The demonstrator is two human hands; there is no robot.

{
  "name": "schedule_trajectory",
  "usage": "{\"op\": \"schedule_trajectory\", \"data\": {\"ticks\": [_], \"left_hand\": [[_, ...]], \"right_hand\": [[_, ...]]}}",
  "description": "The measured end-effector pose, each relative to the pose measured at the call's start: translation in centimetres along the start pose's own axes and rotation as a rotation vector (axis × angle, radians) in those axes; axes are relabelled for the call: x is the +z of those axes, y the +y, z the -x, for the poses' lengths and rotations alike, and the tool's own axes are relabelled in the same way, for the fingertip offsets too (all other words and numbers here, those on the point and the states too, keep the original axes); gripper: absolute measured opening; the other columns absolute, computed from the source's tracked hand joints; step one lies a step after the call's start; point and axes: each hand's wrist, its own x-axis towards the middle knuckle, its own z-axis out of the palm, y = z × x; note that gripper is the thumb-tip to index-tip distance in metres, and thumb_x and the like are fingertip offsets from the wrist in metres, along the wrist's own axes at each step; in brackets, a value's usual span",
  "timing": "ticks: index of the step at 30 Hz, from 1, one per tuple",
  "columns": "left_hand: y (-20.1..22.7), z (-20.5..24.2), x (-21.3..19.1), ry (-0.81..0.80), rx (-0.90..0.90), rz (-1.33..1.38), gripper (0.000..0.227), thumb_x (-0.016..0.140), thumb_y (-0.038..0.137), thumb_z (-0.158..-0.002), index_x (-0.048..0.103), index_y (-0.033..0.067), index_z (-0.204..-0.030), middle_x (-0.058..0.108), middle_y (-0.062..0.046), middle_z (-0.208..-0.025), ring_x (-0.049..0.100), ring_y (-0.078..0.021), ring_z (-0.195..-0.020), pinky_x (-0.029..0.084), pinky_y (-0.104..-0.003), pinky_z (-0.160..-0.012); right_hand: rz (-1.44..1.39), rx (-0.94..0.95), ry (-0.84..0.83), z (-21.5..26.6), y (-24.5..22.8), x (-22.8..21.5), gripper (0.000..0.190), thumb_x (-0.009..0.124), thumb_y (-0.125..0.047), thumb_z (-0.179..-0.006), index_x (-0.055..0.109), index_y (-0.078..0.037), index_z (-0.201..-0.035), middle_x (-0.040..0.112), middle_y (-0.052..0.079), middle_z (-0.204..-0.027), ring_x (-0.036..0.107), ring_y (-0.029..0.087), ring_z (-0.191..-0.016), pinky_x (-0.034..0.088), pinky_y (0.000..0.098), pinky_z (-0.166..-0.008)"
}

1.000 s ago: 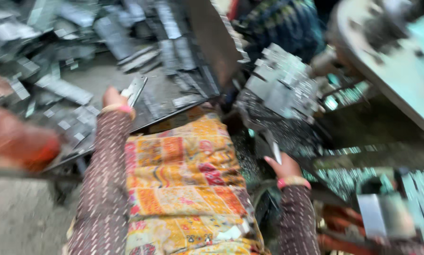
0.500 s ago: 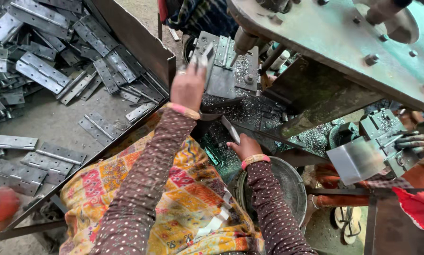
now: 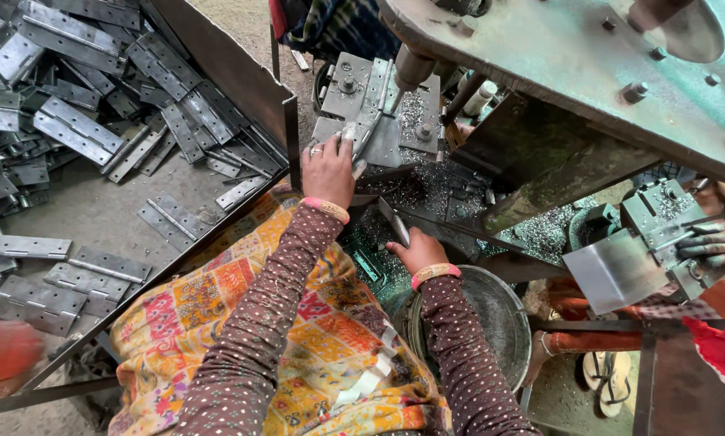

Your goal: The person operates a drill press to drill holes into metal hinges. They pick up a hinge from a pile, place it under the drill bit, activate the machine, and then remove the processed hinge to place it back in the pile.

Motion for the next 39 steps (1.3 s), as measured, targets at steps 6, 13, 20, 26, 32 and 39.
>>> {"op": "schedule_trajectory", "data": {"ticks": [6, 13, 20, 26, 32, 39], "left_hand": [[1.1, -0.8, 1.7, -0.014, -0.074, 0.056, 0.056, 0.067, 0.002, -0.083, 0.055, 0.006, -0.137, 0.05, -0.017, -0.126, 0.063, -0.0292, -0.102, 0.043, -0.049, -0.104], [1.5, 1.2, 4.4, -0.096, 0.056, -0.037, 0.039, 0.07, 0.01, -0.101, 0.061, 0.016, -0.138, 0.047, -0.011, -0.136, 0.056, -0.0242, -0.118, 0.05, -0.038, -0.097], [2.1, 1.3, 0.7, 0.063, 0.064, 0.159, 0.049, 0.073, 0.035, -0.086, 0.065, 0.0132, -0.129, 0.056, -0.017, -0.134, 0.056, -0.0352, -0.116, 0.051, -0.045, -0.092], [2.7, 0.4, 0.6, -0.022, -0.145, 0.388, 0.041, 0.074, 0.022, -0.088, 0.067, 0.0095, -0.126, 0.061, -0.02, -0.12, 0.057, -0.0404, -0.106, 0.049, -0.048, -0.093], [1.6, 0.1, 2.9, -0.067, -0.324, 0.471, 0.036, 0.073, 0.027, -0.092, 0.067, 0.0111, -0.123, 0.065, -0.017, -0.114, 0.063, -0.0412, -0.104, 0.051, -0.05, -0.09], [1.4, 0.4, 2.7, -0.094, -0.439, 0.518, 0.045, 0.069, 0.022, -0.095, 0.058, 0.0087, -0.136, 0.057, -0.018, -0.127, 0.066, -0.0407, -0.103, 0.056, -0.049, -0.088]], "right_hand": [[-0.001, 0.005, -0.006, -0.1, 0.0, 0.0, 0.06, 0.07, -0.06, -0.085, 0.063, -0.002, -0.101, 0.072, 0.022, -0.082, 0.072, 0.04, -0.077, 0.055, 0.0501, -0.072], [-0.018, 0.052, -0.086, -0.3, 0.1, 0.1, 0.062, 0.068, -0.061, -0.087, 0.062, -0.001, -0.103, 0.073, 0.019, -0.081, 0.074, 0.036, -0.074, 0.057, 0.0477, -0.07], [-0.001, 0.025, -0.034, -0.2, 0.0, 0.1, 0.062, 0.069, -0.061, -0.086, 0.063, -0.001, -0.103, 0.072, 0.021, -0.083, 0.072, 0.038, -0.077, 0.056, 0.0482, -0.072], [-0.008, 0.007, -0.018, -0.1, 0.3, 0.2, 0.063, 0.07, -0.062, -0.085, 0.064, 0.0, -0.1, 0.072, 0.022, -0.084, 0.072, 0.039, -0.078, 0.055, 0.0493, -0.074], [-0.012, 0.009, -0.018, -0.1, 0.2, 0.1, 0.062, 0.071, -0.06, -0.085, 0.063, 0.0, -0.1, 0.071, 0.023, -0.085, 0.071, 0.041, -0.081, 0.054, 0.0497, -0.075], [-0.031, 0.009, -0.012, 0.2, -0.2, -0.2, 0.059, 0.071, -0.058, -0.085, 0.064, -0.001, -0.102, 0.072, 0.023, -0.085, 0.071, 0.041, -0.081, 0.054, 0.0497, -0.076]]}}
